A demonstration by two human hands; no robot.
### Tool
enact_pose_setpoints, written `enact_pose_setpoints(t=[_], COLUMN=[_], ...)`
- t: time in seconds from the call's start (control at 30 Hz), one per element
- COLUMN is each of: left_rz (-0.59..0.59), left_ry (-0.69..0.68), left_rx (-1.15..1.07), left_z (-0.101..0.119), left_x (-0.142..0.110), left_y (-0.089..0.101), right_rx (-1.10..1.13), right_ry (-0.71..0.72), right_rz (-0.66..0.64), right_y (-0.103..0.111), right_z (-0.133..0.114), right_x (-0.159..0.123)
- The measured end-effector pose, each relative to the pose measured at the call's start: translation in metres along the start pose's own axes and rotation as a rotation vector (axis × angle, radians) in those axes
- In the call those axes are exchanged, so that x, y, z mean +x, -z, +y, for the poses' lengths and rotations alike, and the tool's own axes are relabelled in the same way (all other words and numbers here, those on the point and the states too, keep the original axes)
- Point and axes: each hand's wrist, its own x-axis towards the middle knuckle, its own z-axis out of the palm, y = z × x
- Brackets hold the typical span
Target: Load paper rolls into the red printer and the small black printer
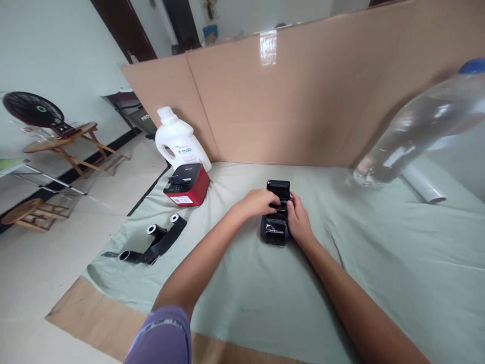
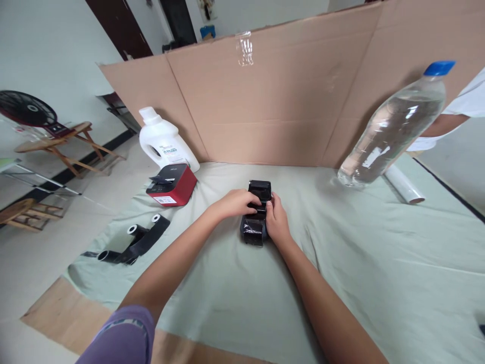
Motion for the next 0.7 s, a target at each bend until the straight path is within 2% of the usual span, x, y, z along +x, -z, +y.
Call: enact_pose_setpoints(t=[0.1,0.2,0.27,0.33,0.47,0.53,0.63,0.7], left_rz=[0.068,0.19,0.283,0.355,0.423,0.521,0.638,0.611], left_ry=[0.006,-0.008,-0.007,0.045,0.312,0.47,0.699,0.83], left_rx=[-0.046,-0.213,-0.38,-0.536,-0.775,-0.774,-0.583,-0.379], left_z=[0.001,0.005,0.006,0.005,-0.009,-0.023,-0.044,-0.054], left_x=[-0.005,-0.022,-0.045,-0.077,-0.156,-0.192,-0.227,-0.237], left_y=[0.007,0.021,0.028,0.027,0.0,-0.016,-0.026,-0.026], right_rx=[-0.009,-0.006,-0.024,-0.06,-0.12,-0.135,-0.145,-0.147], right_ry=[-0.018,-0.047,-0.065,-0.067,-0.052,-0.058,-0.062,-0.051], right_rz=[0.01,0.0,-0.009,0.006,0.044,0.036,0.031,0.036], right_y=[0.001,0.003,0.004,0.004,0.003,0.003,0.003,0.004], right_z=[0.001,0.001,0.0,-0.003,-0.005,-0.006,-0.006,-0.006], right_x=[-0.001,-0.001,-0.001,-0.001,-0.001,0.0,0.0,0.0])
